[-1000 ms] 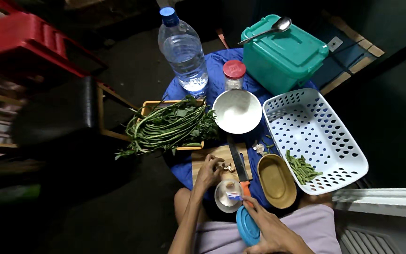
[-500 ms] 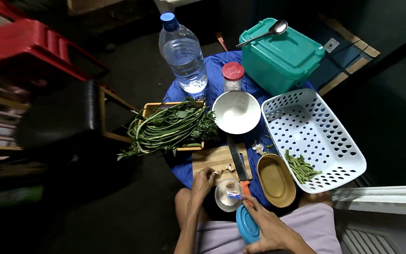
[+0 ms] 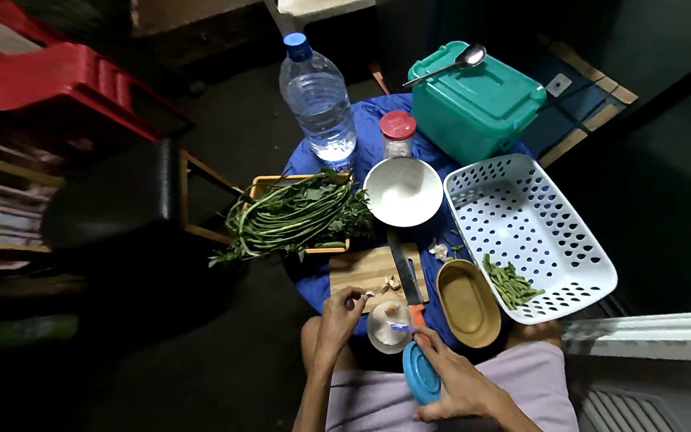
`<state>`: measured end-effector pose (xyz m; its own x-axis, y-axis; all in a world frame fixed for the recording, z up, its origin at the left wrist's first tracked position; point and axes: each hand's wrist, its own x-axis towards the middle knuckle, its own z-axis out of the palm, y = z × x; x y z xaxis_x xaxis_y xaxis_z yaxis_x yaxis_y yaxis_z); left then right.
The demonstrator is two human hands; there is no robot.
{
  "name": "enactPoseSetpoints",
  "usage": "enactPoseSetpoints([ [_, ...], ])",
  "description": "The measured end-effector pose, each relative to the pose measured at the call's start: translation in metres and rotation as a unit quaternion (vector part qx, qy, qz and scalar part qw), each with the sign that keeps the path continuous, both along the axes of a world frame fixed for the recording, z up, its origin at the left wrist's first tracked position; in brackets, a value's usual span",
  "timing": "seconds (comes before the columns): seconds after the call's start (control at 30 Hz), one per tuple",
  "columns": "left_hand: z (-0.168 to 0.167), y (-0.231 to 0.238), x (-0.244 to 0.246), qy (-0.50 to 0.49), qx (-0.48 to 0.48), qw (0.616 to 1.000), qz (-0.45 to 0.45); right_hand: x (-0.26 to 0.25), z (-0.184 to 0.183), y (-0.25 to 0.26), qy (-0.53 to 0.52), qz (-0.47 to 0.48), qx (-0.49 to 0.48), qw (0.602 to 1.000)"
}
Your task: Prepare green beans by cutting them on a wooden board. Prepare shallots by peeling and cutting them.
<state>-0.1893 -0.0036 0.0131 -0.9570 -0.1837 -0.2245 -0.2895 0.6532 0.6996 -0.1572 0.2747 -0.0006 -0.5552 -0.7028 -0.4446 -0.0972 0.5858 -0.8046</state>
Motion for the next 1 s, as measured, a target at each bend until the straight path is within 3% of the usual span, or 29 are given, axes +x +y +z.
enactPoseSetpoints([
  [0.13,0.036,0.023,0.025,-0.061,-0.014,0.998,-0.015,0.003,0.002,0.004,-0.001,-0.056,-0.042,0.998],
  [0.37,0.005,0.068,0.02,-0.189,-0.091,0.971,-0.11,0.01,0.003,-0.002,0.026,-0.089,-0.049,0.994],
  [0.53,-0.018,0.085,0.015,-0.154,-0.133,0.976,-0.082,0.008,0.013,-0.007,0.02,-0.089,0.031,0.995],
  [0.8,-0.009,0.05,0.047,-0.017,-0.039,0.999,0.016,-0.007,0.027,-0.014,-0.012,0.017,0.057,0.998],
  [1.0,-0.025,0.03,0.073,0.026,-0.006,0.994,0.106,-0.022,0.036,-0.033,0.024,0.054,0.105,0.993],
])
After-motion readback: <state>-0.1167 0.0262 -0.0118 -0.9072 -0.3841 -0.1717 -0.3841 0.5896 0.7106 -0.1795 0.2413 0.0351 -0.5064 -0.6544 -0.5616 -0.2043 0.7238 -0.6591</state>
